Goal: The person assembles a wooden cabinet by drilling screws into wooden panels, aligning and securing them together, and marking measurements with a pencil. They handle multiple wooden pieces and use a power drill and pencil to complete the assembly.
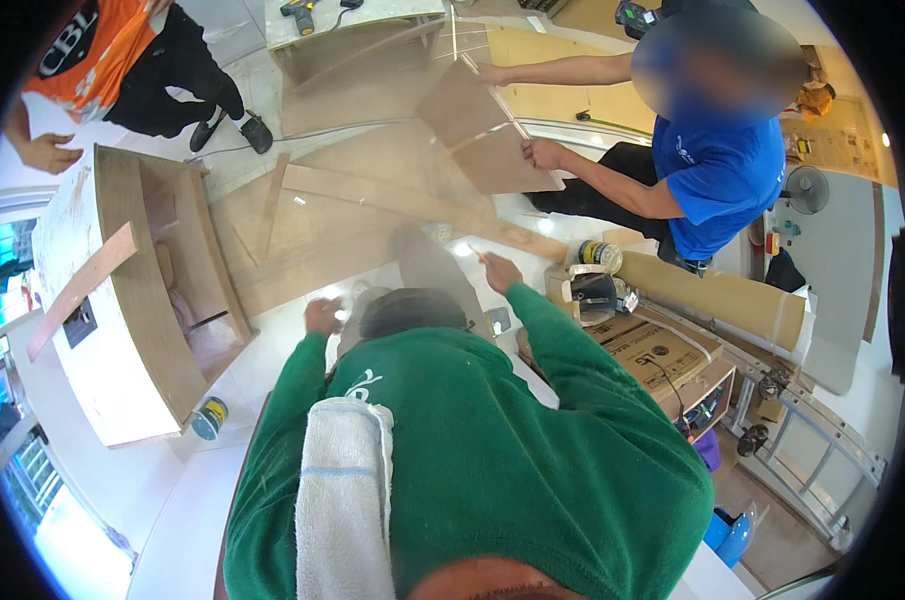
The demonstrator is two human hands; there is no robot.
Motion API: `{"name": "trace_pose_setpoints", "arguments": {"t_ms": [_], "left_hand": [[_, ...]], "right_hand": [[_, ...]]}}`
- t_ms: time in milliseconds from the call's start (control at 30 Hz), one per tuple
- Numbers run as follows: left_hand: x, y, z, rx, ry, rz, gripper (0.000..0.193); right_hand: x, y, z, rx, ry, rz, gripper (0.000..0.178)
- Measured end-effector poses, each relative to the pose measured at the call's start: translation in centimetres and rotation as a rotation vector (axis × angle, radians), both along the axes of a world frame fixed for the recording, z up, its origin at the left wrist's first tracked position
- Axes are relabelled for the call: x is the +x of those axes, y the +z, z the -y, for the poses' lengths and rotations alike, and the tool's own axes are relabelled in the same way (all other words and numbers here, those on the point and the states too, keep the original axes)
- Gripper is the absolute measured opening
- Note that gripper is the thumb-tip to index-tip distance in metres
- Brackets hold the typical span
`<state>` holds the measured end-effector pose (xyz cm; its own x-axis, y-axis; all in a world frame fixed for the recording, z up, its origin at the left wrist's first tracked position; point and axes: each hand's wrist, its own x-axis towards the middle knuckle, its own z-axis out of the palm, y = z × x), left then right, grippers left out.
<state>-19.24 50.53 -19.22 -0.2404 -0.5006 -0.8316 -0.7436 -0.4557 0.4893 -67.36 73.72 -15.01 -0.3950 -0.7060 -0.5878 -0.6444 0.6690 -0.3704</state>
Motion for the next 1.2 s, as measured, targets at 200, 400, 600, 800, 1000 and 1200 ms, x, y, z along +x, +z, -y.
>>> {"name": "trace_pose_setpoints", "arguments": {"t_ms": [200,400,600,800,1000,1200], "left_hand": [[16.6,-0.4,-13.7,-0.049,-0.383,-0.012,0.045],[14.9,0.0,-15.4,0.667,0.385,-0.203,0.046],[15.1,4.9,-8.7,0.33,0.67,-0.515,0.056],[9.1,9.0,1.5,-0.261,0.955,-0.331,0.049],[-4.4,11.8,3.7,-0.282,0.437,-0.266,0.032],[-16.5,10.0,5.4,-0.217,0.152,-0.391,0.036]], "right_hand": [[11.3,-0.7,-17.6,0.562,-0.046,-0.016,0.04],[19.3,-3.0,-20.4,0.761,0.34,0.153,0.044],[4.6,-0.7,-14.3,0.708,0.524,-0.225,0.047],[-9.1,4.2,-3.6,0.025,-0.025,-0.364,0.03],[-7.2,5.0,4.5,-0.422,-0.275,-0.017,0.026],[-2.9,1.3,5.5,-0.473,-0.433,0.119,0.036]]}}
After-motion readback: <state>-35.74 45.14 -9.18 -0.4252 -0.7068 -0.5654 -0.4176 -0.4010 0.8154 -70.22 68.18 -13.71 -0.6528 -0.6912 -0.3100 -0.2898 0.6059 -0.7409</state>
